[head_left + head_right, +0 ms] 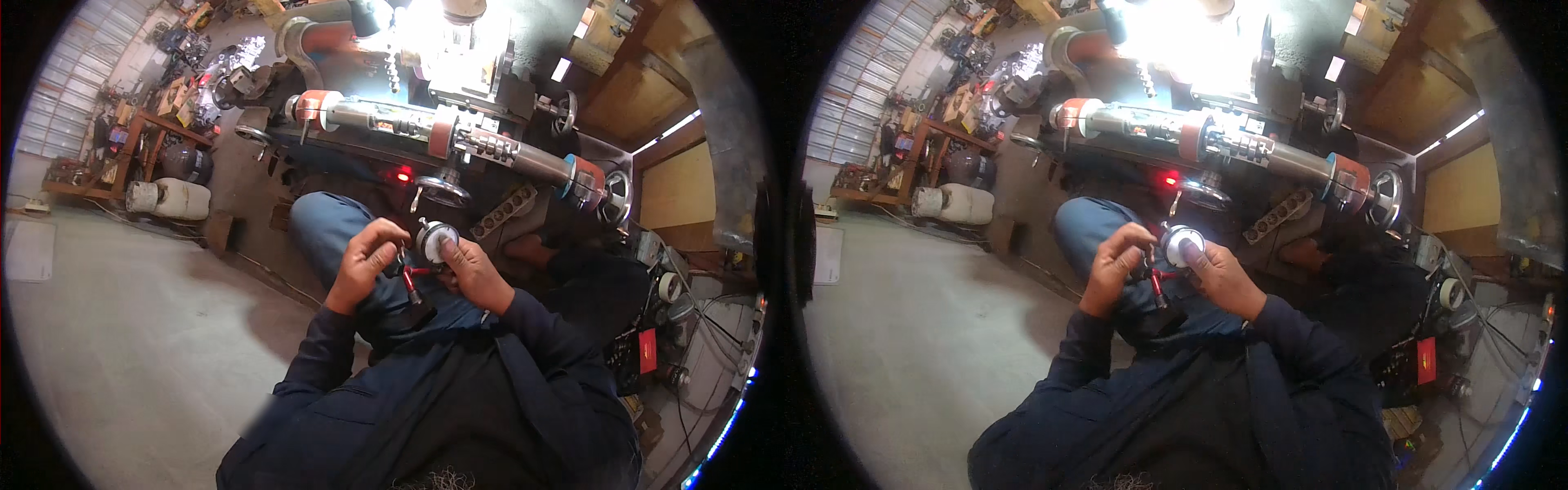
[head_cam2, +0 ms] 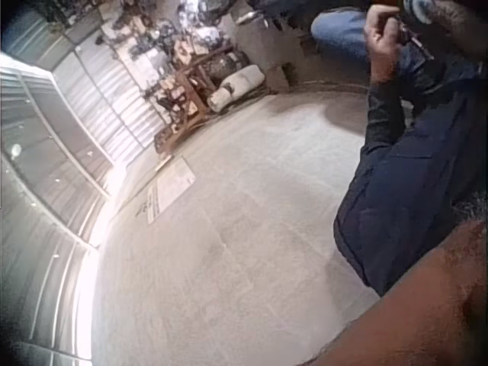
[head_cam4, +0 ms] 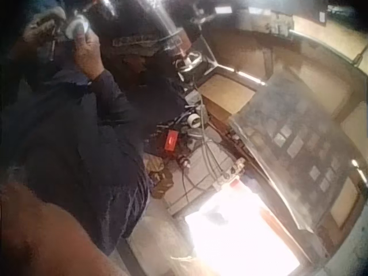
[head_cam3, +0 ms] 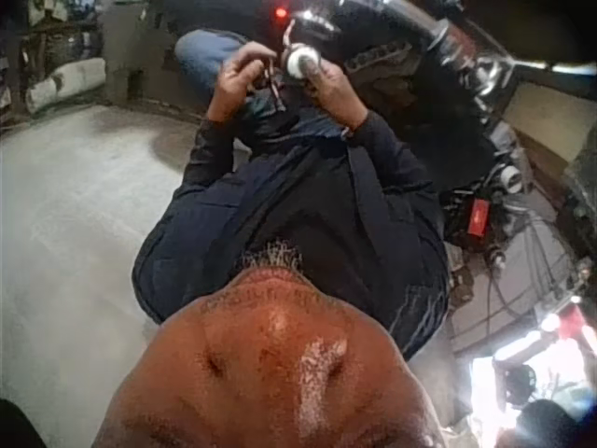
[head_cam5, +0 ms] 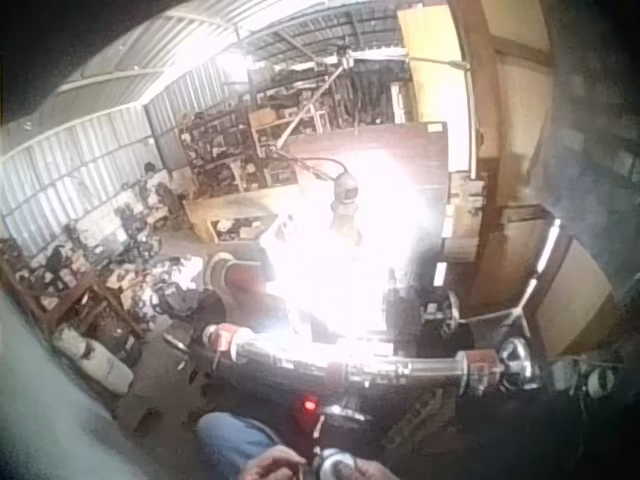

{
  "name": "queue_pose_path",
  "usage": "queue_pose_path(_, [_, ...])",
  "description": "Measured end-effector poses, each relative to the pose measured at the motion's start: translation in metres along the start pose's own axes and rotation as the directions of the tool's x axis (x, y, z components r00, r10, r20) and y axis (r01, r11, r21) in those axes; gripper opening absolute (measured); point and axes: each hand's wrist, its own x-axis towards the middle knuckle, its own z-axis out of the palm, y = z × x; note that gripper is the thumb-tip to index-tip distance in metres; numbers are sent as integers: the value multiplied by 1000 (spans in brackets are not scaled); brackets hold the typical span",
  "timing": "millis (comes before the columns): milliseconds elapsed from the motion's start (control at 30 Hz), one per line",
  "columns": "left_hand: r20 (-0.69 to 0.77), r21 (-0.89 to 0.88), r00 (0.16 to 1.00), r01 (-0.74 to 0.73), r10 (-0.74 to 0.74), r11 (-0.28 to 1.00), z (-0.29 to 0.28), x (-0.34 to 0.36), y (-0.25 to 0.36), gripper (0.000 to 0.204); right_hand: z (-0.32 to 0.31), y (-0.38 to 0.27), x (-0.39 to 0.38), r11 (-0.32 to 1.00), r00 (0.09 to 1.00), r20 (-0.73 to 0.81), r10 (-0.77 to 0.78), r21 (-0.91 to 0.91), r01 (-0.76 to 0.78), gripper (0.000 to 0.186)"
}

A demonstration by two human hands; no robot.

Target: The person cleans a small circular component by hand and then mounts a dial indicator onto a lathe-like machine to measure the alignment or movement of a rotating shaft.

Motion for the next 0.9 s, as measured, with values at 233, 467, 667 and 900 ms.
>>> queue_pose_path(233, [344,702,934,-322,93,635,13,-23,-14,23,-13,21,-29,973,974,29,226,49,-227,44])
queue_pose_path(467, [172,688,978,-31,-120,725,31,-39,-34,18,15,-21,-49,825,995,81,-60,-558,95,36])
queue_pose_path(667, [324,406,881,198,-343,892,14,-15,-10,28,27,-27,-51,638,963,160,-219,-723,265,32])
queue_pose_path(900, [283,348,944,62,-168,936,6,-6,-2,27,29,-52,-31,791,972,67,-226,-569,224,33])
